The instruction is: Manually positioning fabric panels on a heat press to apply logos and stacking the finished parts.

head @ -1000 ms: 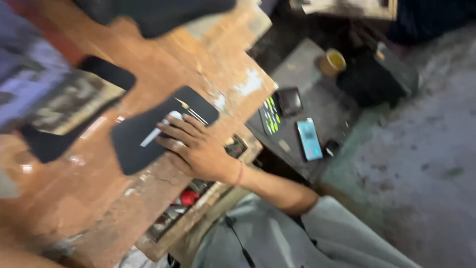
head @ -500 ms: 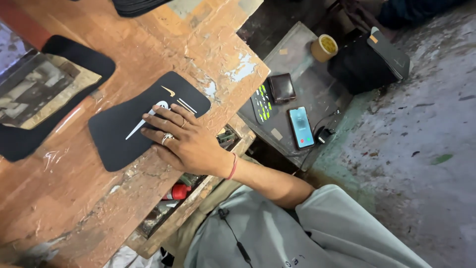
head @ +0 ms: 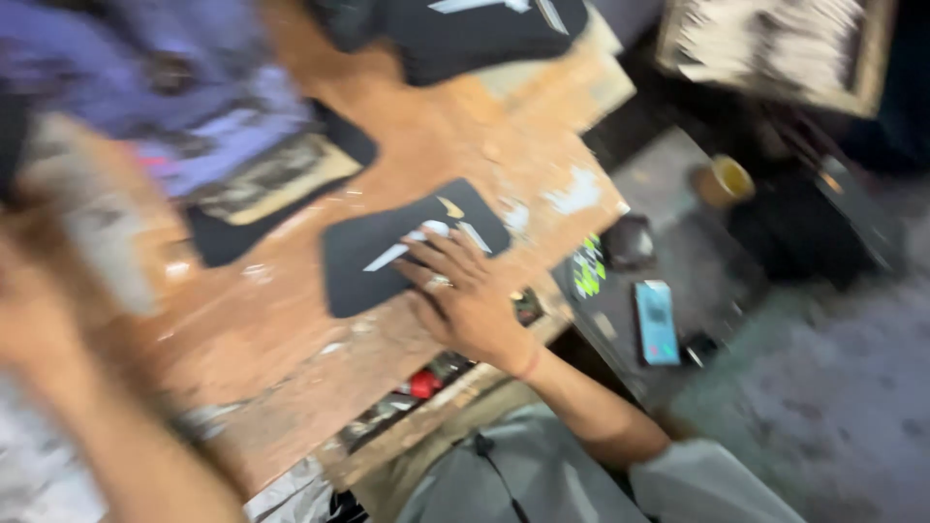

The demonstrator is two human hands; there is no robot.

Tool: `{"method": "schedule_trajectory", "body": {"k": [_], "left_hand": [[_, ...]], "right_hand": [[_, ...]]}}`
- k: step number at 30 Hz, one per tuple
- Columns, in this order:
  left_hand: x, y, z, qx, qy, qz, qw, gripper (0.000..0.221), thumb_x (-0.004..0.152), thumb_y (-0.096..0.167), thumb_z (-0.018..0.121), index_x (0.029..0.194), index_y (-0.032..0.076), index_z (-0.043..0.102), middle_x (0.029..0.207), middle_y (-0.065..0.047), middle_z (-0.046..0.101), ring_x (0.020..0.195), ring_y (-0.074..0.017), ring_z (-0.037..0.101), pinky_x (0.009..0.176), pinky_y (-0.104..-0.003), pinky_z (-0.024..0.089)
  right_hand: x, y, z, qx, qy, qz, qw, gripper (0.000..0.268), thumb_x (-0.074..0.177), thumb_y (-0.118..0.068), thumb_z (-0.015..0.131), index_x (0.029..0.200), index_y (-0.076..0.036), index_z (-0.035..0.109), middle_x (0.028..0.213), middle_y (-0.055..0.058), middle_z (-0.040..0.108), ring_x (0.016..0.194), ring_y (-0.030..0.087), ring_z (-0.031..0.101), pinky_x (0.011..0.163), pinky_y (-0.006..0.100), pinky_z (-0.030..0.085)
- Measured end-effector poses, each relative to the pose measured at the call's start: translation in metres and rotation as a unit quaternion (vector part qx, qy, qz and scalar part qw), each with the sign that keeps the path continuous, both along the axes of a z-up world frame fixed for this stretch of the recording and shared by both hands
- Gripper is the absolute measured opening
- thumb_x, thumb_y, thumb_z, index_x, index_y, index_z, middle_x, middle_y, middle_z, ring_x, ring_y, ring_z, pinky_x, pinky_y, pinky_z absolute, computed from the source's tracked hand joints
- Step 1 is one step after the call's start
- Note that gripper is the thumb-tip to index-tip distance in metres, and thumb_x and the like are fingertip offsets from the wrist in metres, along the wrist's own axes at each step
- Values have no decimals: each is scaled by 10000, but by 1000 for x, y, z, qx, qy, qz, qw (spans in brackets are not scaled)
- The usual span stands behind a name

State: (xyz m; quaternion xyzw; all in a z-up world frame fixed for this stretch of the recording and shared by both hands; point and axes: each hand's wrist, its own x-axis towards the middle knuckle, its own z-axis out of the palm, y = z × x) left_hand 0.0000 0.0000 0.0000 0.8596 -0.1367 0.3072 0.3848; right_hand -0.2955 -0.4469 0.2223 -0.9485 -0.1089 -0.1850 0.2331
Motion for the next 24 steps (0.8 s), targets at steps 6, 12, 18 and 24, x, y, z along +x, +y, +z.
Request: {"method": "schedule_trajectory", "body": {"k": [6,12,18,24], "left_hand": [[-88,-122,227,-50,-19,59,997,207,1139,164,750,1240,-3,683,890,-94,683,814,-212,659,719,-351,501],[-90,-161,224,92,-4,-4,996,285,945,300,719,1093,61,673,1085,-260,673,920,-357,703,780,-381,558],[-82,-186,212,-45,294,-42,954,286,934,307,707,1065,54,730,901,-161,770,812,-292,740,742,-413,548],[-56,-182,193,26,-19,83,996,92,936,119,679,1000,53,686,962,-173,724,873,-398,706,785,-487,544]], "right_hand": [[2,2,3,3,-38,21,999,338,923,-188,697,1242,-78,717,1397,123,638,1376,336,539,1200,518,366],[4,3,0,-10,-39,12,999,318,918,-205,693,1200,-59,717,1375,138,643,1363,354,540,1180,532,367],[-6,11,-7,-34,-6,8,999,451,955,-289,679,1356,-89,629,1492,155,558,1460,354,447,1247,555,290],[-19,36,-7,-145,5,63,987,781,930,-646,515,1551,-182,427,1650,243,242,1529,469,152,1168,699,35]]}}
